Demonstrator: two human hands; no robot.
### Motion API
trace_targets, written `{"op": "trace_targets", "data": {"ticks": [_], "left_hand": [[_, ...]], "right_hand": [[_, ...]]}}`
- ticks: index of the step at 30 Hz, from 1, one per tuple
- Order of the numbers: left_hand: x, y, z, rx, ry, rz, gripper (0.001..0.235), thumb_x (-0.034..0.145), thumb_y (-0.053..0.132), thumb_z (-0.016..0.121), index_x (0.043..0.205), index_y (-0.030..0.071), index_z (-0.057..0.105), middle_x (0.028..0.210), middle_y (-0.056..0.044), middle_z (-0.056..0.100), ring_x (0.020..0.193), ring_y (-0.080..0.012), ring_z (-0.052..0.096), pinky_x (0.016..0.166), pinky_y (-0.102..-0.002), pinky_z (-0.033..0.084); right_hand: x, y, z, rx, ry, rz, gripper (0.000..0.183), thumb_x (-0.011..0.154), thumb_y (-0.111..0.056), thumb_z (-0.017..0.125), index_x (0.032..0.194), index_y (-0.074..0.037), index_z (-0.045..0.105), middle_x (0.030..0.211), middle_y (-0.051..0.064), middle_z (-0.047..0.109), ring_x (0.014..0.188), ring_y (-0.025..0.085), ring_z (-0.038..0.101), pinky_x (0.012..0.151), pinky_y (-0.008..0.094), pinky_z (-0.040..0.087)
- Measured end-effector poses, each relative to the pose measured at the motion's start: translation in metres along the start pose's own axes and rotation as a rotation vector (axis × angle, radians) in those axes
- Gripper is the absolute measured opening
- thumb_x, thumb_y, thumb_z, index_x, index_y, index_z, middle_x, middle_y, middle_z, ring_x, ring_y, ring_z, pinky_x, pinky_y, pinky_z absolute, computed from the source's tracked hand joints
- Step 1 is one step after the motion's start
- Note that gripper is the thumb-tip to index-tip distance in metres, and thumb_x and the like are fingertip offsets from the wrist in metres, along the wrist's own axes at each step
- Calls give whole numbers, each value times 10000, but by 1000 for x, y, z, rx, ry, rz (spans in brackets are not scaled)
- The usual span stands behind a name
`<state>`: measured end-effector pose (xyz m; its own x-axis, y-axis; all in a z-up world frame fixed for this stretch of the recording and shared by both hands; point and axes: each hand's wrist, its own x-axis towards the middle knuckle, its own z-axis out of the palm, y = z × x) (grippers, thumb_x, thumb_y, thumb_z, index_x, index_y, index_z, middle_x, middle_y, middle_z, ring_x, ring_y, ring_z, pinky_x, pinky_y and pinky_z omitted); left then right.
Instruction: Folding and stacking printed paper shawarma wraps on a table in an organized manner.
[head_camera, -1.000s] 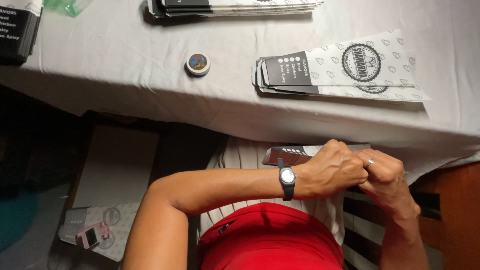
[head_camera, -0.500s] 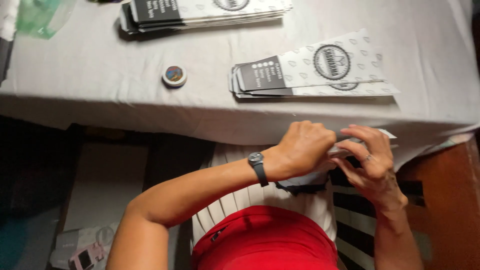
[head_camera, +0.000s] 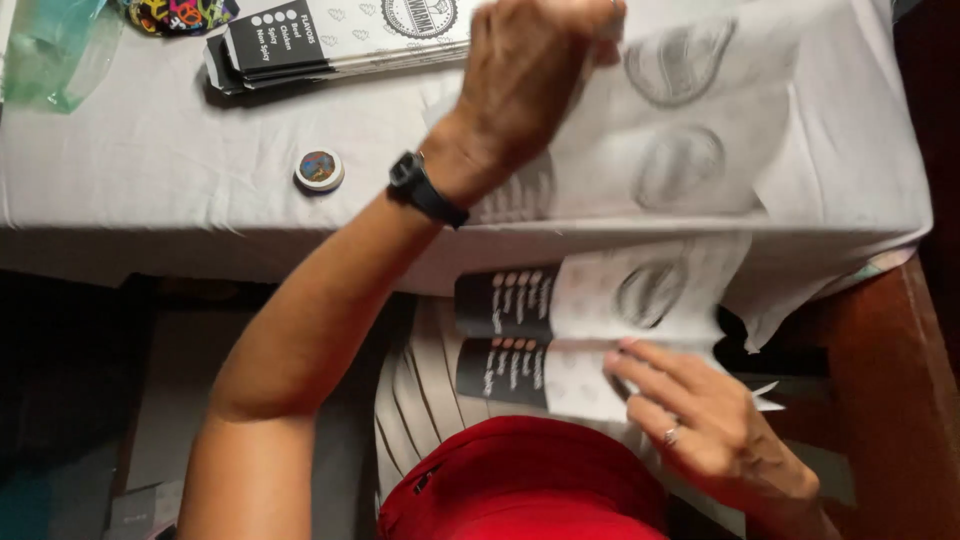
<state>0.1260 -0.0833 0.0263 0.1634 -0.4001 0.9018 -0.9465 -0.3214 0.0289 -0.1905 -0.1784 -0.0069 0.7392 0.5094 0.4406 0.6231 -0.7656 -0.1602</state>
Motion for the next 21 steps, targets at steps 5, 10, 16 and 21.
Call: {"op": "trace_targets", "data": {"ticks": [5, 10, 16, 21], "left_hand": [[-20, -10, 13, -30, -43, -6, 249, 784, 78, 834, 782, 151, 596, 593, 37, 561, 512, -164, 523, 403, -354, 344], [-64, 0, 35, -24, -185, 56, 302, 893, 115, 832, 715, 120, 589, 504, 46, 468, 481, -110, 462, 417, -318, 344], [-79, 58, 10, 95, -609, -31, 652, 890, 712, 609, 648, 112, 530, 644, 6, 535, 659, -158, 434, 540, -333, 396], [-93, 122, -28, -256, -1173, -86, 480, 959, 577, 628, 797, 138, 734, 782, -104, 738, 693, -432, 691, 486, -512, 460]], "right_hand": [[-10, -1, 7, 50, -62, 110, 138, 965, 4, 483, 845, -20, 547, 1062, 140, 723, 837, 293, 708, 733, 387, 582], [-5, 10, 8, 39, -88, 153, 193, 984, -5, 483, 825, -36, 587, 986, 155, 743, 805, 279, 729, 652, 369, 557], [-4, 45, 15, -75, 17, 201, 269, 929, 124, 457, 783, -101, 475, 623, 30, 442, 511, 227, 412, 509, 388, 338], [-28, 82, 33, -80, -100, 387, 202, 854, -40, 704, 958, -132, 557, 686, 42, 553, 575, 259, 531, 573, 392, 400]]}}
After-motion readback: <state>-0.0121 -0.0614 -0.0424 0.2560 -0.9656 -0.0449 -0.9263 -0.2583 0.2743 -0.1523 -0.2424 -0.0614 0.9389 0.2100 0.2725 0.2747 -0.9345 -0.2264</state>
